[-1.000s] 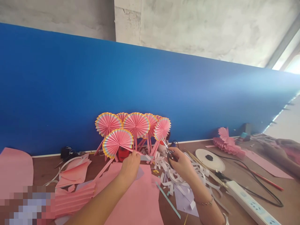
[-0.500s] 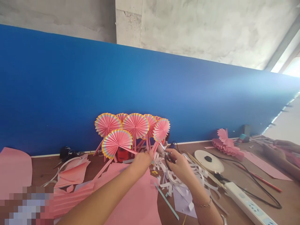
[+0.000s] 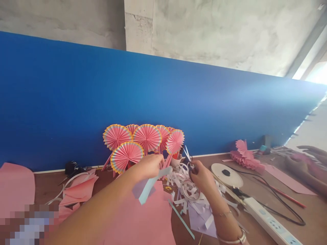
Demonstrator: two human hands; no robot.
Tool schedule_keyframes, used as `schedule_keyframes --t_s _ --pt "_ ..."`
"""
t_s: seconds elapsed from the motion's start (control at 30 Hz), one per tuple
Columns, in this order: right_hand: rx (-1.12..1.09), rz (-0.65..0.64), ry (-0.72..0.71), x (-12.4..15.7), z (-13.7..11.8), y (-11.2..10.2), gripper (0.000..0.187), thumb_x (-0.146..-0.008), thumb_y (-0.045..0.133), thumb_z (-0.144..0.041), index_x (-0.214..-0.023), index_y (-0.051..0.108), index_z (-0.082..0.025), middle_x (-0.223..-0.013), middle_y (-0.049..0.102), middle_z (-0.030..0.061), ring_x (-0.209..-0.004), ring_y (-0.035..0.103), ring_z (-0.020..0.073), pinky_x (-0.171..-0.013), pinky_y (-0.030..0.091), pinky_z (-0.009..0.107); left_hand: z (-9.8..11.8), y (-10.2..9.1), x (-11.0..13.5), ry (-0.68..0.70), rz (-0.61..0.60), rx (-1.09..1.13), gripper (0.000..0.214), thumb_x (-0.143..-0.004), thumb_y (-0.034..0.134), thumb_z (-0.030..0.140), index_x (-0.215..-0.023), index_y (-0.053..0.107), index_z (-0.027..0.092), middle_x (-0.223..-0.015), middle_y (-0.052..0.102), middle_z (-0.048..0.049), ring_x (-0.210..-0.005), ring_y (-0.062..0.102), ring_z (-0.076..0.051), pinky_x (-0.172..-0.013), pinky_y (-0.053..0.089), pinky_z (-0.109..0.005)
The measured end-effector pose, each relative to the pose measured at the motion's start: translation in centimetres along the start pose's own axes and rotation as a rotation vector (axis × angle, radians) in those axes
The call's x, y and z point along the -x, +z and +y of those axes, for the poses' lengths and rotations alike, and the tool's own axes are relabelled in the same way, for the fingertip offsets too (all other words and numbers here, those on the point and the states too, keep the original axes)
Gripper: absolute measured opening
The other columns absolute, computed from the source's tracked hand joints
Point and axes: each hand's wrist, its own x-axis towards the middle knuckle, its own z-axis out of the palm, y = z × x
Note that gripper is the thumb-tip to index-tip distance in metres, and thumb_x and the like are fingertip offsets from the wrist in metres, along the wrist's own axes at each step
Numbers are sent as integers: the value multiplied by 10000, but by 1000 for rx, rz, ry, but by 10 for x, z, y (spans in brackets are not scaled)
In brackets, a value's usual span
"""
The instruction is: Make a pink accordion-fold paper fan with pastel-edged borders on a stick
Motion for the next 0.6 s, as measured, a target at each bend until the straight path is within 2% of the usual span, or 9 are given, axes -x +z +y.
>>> schedule_keyframes --t_s 0.1,0.17,0.23,0.3,0.37,0.43,0.47,0.53,0.6 --pt "130 56 81 -3 12 -22 246 -625 575 -148 -866 604 -191 -656 622 55 -684 587 254 -577 312 286 -12 -1 3 -75 63 268 264 -649 599 135 -903 600 208 -710 607 -1 -604 603 -171 -519 436 -244" --pt "165 110 102 -1 9 -30 249 -672 580 -214 -920 594 -195 -705 641 76 -733 596 279 -594 324 301 -16 2 8 -119 150 443 299 -681 572 175 -979 564 195 -770 592 -7 -657 617 -160 -549 471 -243" --pt "56 192 80 3 -4 -30 290 -728 575 -318 -1000 556 -217 -799 656 73 -760 596 263 -613 350 305 -17 7 16 -152 239 600 301 -695 564 217 -993 538 186 -809 581 -13 -720 628 -156 -605 501 -252" --pt "-258 183 26 11 -24 -23 350 -716 616 -411 -1001 521 -233 -859 658 53 -735 592 223 -615 381 291 -17 13 24 -179 307 727 314 -684 582 251 -985 531 178 -814 585 -18 -731 630 -157 -627 513 -262" --pt "-663 -72 8 23 -46 -10 427 -633 703 -431 -949 498 -229 -814 654 31 -683 584 192 -580 393 267 -18 17 31 -197 371 824 351 -663 611 280 -988 531 174 -819 593 -22 -721 628 -160 -620 518 -271" --pt "-883 -394 48 36 -64 5 438 -573 767 -385 -875 496 -222 -702 633 -9 -608 545 151 -554 377 244 -19 20 37 -203 438 897 392 -646 641 306 -998 529 177 -838 595 -23 -726 626 -164 -623 523 -280" --pt "-949 -510 61 43 -71 12 427 -555 783 -349 -848 502 -218 -660 609 -32 -569 511 126 -540 362 230 -20 20 40 -200 469 926 407 -639 655 315 -1001 528 179 -851 597 -23 -743 628 -169 -634 524 -286" --pt "-1025 -610 96 54 -79 24 378 -542 781 -277 -794 507 -210 -559 524 -81 -497 419 80 -500 307 201 -23 21 47 -186 512 968 412 -640 681 326 -995 534 178 -878 610 -33 -792 633 -185 -671 524 -298" --pt "-1106 -641 150 62 -81 35 341 -552 760 -241 -787 515 -207 -532 468 -100 -461 345 55 -470 254 188 -25 22 56 -146 492 1036 392 -689 669 371 -1008 549 177 -917 639 -57 -844 641 -208 -704 519 -316"
